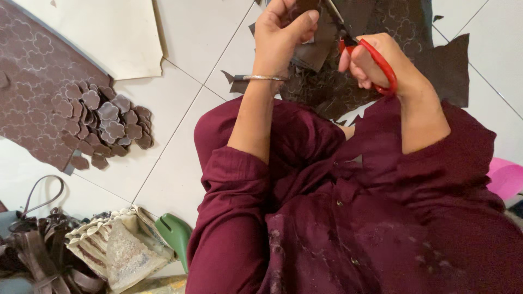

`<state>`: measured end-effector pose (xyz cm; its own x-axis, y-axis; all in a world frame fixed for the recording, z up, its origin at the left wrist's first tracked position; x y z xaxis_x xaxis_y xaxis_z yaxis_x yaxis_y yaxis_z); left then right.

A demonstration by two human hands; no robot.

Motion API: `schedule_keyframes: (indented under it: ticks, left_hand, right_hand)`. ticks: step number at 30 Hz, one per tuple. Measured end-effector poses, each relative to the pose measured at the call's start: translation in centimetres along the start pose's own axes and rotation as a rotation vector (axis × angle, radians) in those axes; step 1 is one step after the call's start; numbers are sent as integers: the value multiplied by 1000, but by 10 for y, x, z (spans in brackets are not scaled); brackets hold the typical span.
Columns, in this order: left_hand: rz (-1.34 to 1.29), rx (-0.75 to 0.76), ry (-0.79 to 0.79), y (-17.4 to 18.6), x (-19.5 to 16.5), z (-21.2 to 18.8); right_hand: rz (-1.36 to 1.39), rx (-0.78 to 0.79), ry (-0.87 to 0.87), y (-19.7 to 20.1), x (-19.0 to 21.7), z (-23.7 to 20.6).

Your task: The person sits on the floor and uses red-handled scissors to cut flower-shaped pieces from a sheet of patterned brown material. They hold the material with one hand and cut along the outlines with the other, placing the finished pieces into a pile on the floor.

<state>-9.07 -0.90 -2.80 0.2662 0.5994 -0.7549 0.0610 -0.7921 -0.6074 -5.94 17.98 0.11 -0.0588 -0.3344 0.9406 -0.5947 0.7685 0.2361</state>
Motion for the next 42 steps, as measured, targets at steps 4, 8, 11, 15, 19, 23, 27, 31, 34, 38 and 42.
schedule_keyframes:
  ticks: [4,8,11,15,19,23,27,31,34,38,42]
  left_hand:
    - [48,-33,77,5,5,0]
    - [106,-25,108,5,7,1]
    - [147,-18,98,6,8,3]
    - [142,-5,81,6,10,4]
    - [159,-23,58,5,8,4]
    - [142,-13,48,3,5,1]
    - [180,-10,30,2,3,0]
    - [182,-6,13,2,3,1]
    - [181,10,17,1,5,2]
    - [181,21,17,2,7,1]
    - [204,27,5,1,7,2]
  right_hand:
    - [15,105,128,-6,16,3]
    - [6,157,143,-11,23,3]
    - [-19,164,142,-12,27,2]
    - [-44,140,121,-9,27,1]
    - [-82,116,105,-9,26,2]
    - [-45,102,93,-10,28,1]
    - [-11,114,10,-10,22,-1]
    - [-20,122,64,-9,22,-1]
    - [-4,119,113,-9,23,-2]
    - [-7,121,83,-8,18,-2]
    - [-15,113,77,-7,19,-4]
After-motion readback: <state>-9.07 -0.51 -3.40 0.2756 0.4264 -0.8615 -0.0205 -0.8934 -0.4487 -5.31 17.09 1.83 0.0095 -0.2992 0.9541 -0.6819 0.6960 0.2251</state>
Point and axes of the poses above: each hand's wrist, its own z-axis towards the middle knuckle, its own y-axis out of the back of the hand, x = y × z, the point moved 9 cm from there along z, towards the middle knuckle, and after that the axes turned 11 degrees about y, right-handed, at the moved point
